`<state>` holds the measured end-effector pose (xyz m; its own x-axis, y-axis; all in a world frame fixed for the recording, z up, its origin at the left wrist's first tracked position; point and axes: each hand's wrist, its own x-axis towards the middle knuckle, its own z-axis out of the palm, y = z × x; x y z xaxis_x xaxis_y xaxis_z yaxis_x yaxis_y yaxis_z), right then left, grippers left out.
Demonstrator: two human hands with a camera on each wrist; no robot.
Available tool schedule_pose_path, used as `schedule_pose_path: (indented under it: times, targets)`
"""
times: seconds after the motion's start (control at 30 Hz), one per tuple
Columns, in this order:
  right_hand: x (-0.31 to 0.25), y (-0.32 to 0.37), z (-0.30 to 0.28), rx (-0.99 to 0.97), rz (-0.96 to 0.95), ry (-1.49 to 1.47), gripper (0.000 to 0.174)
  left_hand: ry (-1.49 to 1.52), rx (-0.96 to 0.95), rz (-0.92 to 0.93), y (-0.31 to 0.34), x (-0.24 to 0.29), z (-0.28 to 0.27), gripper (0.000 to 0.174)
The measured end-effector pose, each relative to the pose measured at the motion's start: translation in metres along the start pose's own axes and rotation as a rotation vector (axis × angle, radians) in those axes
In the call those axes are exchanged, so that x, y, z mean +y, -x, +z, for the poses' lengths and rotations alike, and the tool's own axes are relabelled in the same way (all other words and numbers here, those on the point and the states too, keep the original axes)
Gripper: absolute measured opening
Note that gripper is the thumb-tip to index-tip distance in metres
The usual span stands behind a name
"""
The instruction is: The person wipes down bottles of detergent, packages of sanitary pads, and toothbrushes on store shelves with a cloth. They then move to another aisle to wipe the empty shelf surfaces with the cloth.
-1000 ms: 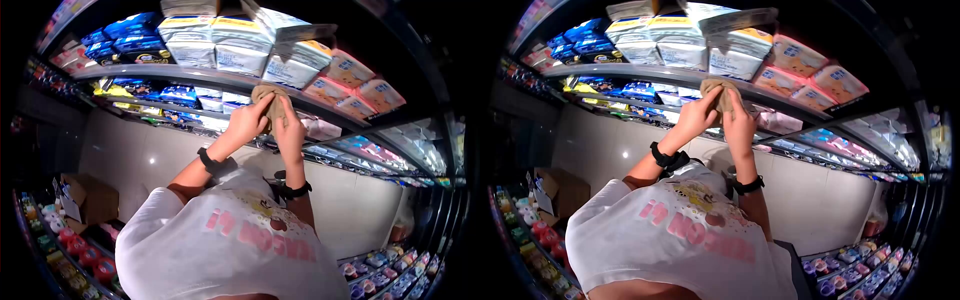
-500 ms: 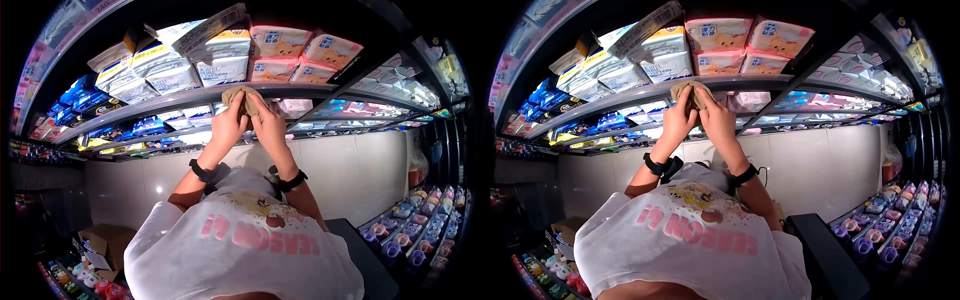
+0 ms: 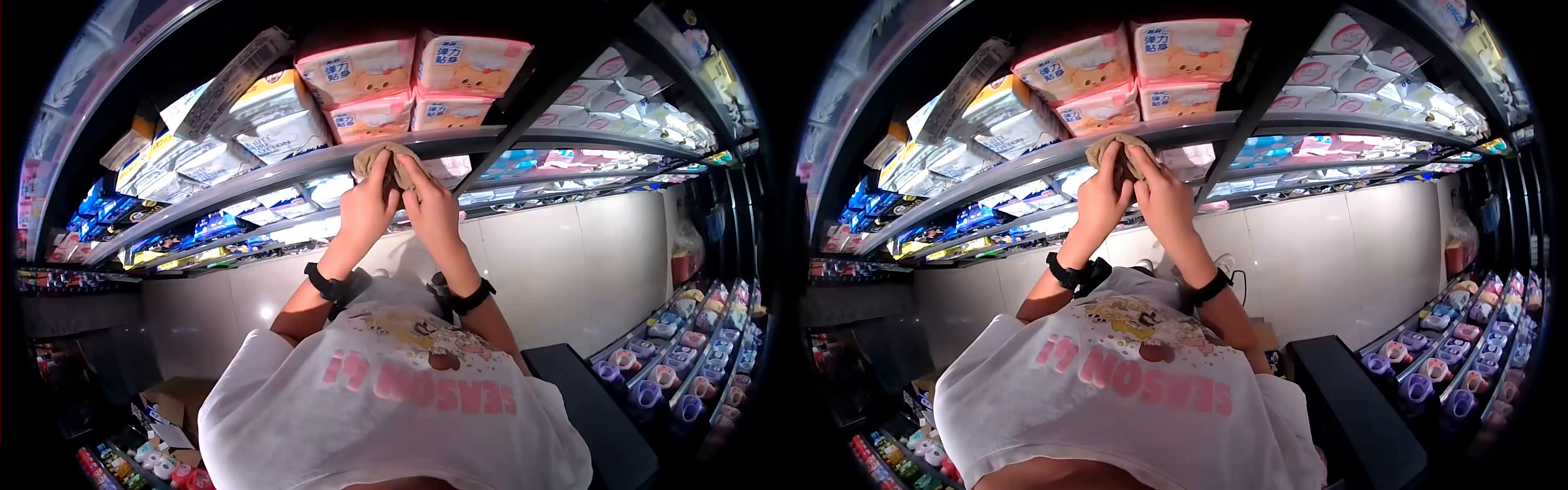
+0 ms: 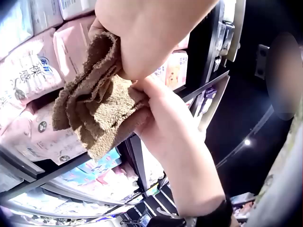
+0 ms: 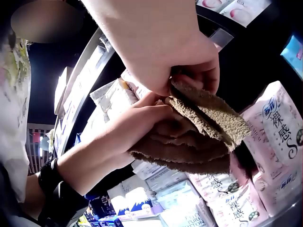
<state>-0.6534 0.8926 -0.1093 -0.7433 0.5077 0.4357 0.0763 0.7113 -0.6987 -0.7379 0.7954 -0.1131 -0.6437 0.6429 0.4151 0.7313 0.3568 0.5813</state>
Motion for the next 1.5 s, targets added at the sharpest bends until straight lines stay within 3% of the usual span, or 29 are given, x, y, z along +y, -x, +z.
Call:
schedule_pose_path:
  times: [0.1, 0.3, 0.4, 0.5, 0.57, 0.73, 0.87, 0.97, 1.03, 1.1, 1.27, 1.37, 1.47, 1.5]
  targets:
    - [0.010, -0.001, -0.019, -0.024, 0.070, 0.023, 0.048, 0.004, -0.027, 0.004, -0.005, 0.013, 0.016, 0.059]
    - [0.059, 0.002, -0.048, 0.235, -0.032, 0.124, 0.045, 0.071, -0.120, 0.075, -0.020, 0.047, 0.053, 0.060]
    - [0.089, 0.004, -0.079, 0.378, -0.108, 0.042, 0.042, 0.109, -0.151, 0.265, -0.029, 0.075, 0.074, 0.063]
    - [0.104, 0.003, -0.117, 0.395, -0.100, 0.038, 0.042, 0.088, -0.069, 0.416, -0.041, 0.102, 0.098, 0.060]
    - [0.113, -0.005, -0.135, 0.410, -0.120, 0.080, 0.044, 0.060, -0.037, 0.421, -0.054, 0.117, 0.114, 0.060]
    - [0.129, -0.020, -0.152, 0.206, 0.009, 0.148, 0.052, -0.127, -0.154, 0.242, -0.068, 0.130, 0.139, 0.051]
    - [0.134, -0.026, -0.156, 0.135, 0.069, 0.157, 0.044, -0.135, -0.056, 0.247, -0.061, 0.129, 0.145, 0.049]
    - [0.140, -0.033, -0.157, 0.192, -0.051, 0.087, 0.041, -0.097, 0.033, 0.254, -0.060, 0.132, 0.152, 0.046]
    - [0.144, -0.033, -0.162, 0.124, -0.020, 0.057, 0.041, -0.105, 0.087, 0.232, -0.059, 0.138, 0.157, 0.037]
    - [0.149, -0.032, -0.167, 0.003, 0.059, 0.014, 0.041, -0.148, 0.099, 0.190, -0.058, 0.142, 0.163, 0.038]
    - [0.161, -0.034, -0.180, -0.017, -0.031, -0.071, 0.042, -0.127, 0.157, 0.124, -0.059, 0.162, 0.174, 0.043]
    - [0.168, -0.036, -0.194, -0.085, 0.051, -0.067, 0.043, -0.134, 0.154, 0.116, -0.060, 0.170, 0.187, 0.048]
    - [0.190, -0.038, -0.204, 0.080, -0.095, -0.057, 0.046, -0.156, 0.008, 0.028, -0.063, 0.186, 0.198, 0.061]
    - [0.197, -0.037, -0.212, 0.054, -0.060, -0.065, 0.048, -0.149, -0.064, -0.006, -0.066, 0.194, 0.201, 0.061]
